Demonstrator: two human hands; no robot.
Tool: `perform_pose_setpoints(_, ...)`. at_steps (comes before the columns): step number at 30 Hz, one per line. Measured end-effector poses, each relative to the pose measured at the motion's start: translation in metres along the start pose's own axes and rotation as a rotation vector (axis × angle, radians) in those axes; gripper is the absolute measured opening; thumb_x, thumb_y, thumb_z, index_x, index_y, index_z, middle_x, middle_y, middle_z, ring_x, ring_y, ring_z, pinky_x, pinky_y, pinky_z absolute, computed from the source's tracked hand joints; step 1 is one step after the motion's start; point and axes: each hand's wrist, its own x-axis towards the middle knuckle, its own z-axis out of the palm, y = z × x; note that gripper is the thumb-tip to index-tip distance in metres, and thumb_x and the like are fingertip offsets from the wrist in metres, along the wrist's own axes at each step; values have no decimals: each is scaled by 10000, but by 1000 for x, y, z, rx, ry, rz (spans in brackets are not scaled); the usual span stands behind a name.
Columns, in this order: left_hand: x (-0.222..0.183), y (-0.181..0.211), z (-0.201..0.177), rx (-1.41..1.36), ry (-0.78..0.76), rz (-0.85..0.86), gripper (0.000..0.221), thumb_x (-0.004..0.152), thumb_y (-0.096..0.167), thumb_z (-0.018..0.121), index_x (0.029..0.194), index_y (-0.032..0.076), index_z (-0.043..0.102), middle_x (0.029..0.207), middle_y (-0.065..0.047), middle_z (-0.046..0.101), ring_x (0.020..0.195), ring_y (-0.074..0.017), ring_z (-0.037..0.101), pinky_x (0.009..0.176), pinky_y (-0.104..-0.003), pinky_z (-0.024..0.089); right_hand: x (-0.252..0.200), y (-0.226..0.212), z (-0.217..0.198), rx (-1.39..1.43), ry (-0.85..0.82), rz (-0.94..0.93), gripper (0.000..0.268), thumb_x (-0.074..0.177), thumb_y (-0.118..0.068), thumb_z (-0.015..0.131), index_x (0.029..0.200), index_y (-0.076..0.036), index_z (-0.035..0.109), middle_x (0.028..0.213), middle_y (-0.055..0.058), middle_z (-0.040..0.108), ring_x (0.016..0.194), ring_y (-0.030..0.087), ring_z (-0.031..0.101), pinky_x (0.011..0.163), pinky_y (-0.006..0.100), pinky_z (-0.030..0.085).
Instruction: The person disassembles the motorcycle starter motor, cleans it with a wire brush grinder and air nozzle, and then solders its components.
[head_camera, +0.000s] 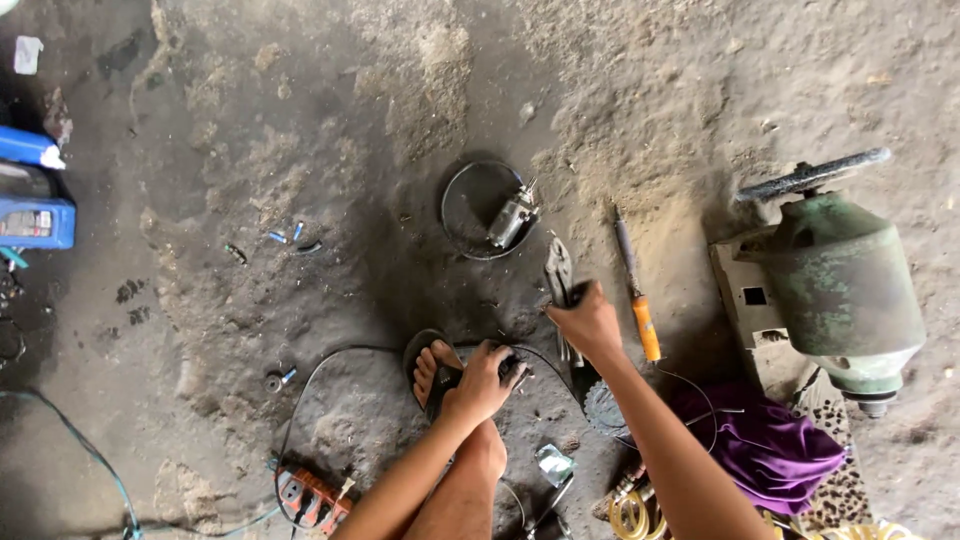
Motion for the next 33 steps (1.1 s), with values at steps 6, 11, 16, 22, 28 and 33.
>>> perform_pose_setpoints(6,-11,-5,-2,89,-79,74,189,1041,280,566,1121,159,686,1124,-194,629,912,-467,716,752,-515,625,-31,17,-12,57,116,48,681,735,-419,838,1171,-7,515,1102,296,700,1096,486,680,952,559,566)
perform_pose_setpoints(11,-13,11,-22,120,-175,95,168,1043,261,552,1115,164,668,1176,-169,618,1007,-462,704,830,-509,618,11,17,7,-96,204,-48,761,766,-351,846,1268,68,456,1176,326,617,1137,527,637,975,581,562)
perform_pose_setpoints(16,-17,19,-33,32,-211,110,163,1038,189,562,1143,173,685,1197,-195,628,1039,-475,701,879,-526,605,27,-6,4,-445,271,-109,654,825,-428,819,1230,-35,488,1141,130,536,1148,368,620,937,447,600)
perform_pose_setpoints(22,-15,-1,-24,-129,-125,114,152,1023,189,603,1117,115,696,1149,-238,662,1069,-483,678,916,-533,585,61,-22,37,-409,286,-643,338,803,-172,782,1125,-158,677,1073,83,568,1101,331,638,835,421,618)
perform_pose_setpoints(28,-17,1,-31,-243,30,140,154,1016,235,653,1099,122,716,1046,-171,689,1022,-403,712,889,-476,592,97,-26,58,-485,349,-698,162,784,-186,773,944,-195,751,937,52,592,991,257,609,783,365,606)
perform_pose_setpoints(33,-18,12,-40,-265,81,170,155,999,205,678,1085,81,712,1019,-187,679,998,-416,716,874,-489,592,94,-26,51,-620,407,-876,153,775,-228,740,887,-185,646,887,41,548,957,251,575,772,382,546)
